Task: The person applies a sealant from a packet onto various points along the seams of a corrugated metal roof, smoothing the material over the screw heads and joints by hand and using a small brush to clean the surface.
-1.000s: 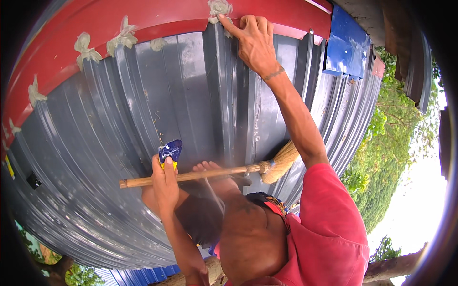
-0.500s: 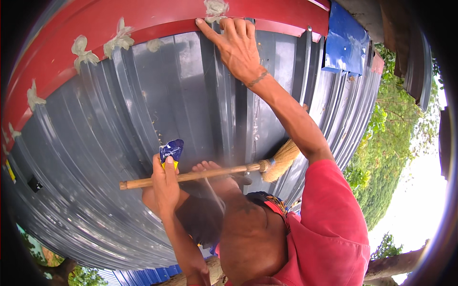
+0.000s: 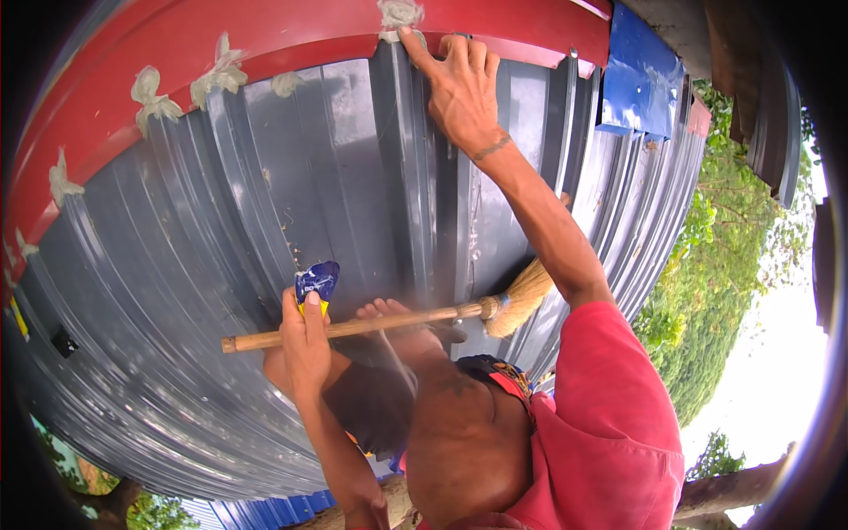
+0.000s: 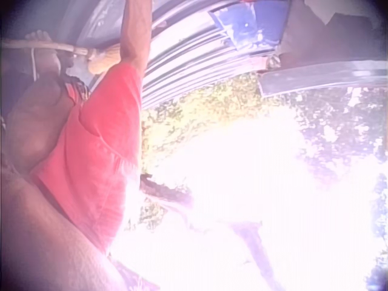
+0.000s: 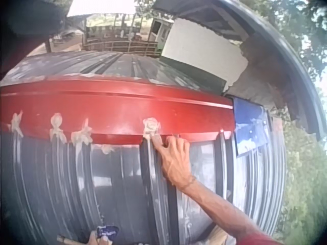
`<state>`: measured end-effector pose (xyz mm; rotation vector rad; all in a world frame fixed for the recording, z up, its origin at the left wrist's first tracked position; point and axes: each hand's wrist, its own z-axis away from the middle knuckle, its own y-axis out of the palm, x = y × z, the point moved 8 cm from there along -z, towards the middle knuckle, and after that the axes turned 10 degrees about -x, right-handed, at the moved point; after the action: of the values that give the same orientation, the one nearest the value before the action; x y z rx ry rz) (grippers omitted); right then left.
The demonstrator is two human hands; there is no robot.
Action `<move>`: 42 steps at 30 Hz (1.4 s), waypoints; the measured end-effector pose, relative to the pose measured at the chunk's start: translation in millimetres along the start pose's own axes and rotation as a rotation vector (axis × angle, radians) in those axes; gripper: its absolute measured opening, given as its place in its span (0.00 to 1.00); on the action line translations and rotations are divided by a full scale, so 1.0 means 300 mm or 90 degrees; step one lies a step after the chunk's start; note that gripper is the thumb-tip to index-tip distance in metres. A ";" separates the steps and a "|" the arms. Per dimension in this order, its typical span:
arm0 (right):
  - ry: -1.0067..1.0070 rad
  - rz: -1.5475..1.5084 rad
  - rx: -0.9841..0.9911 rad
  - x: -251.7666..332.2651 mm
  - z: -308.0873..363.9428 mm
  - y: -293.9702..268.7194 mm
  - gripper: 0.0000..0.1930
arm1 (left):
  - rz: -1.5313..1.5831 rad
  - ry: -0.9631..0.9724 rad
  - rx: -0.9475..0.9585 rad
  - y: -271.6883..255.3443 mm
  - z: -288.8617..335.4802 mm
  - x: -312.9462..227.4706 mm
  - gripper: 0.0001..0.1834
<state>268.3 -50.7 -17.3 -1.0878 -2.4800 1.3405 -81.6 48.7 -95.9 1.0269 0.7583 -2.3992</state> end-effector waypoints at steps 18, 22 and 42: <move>0.012 0.021 0.026 -0.041 0.011 0.012 0.41 | 0.015 -0.015 0.012 -0.008 0.018 0.002 0.20; 0.035 0.050 0.011 -0.092 0.022 -0.015 0.40 | 0.022 -0.009 0.016 -0.007 0.011 0.035 0.19; 0.111 -0.125 0.068 -0.003 0.010 -0.024 0.42 | 0.016 -0.004 0.027 0.018 0.003 0.019 0.17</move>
<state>263.8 -55.9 -13.4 -0.8718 -2.2939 1.2484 -82.7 43.1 -101.2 1.0381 0.6911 -2.4048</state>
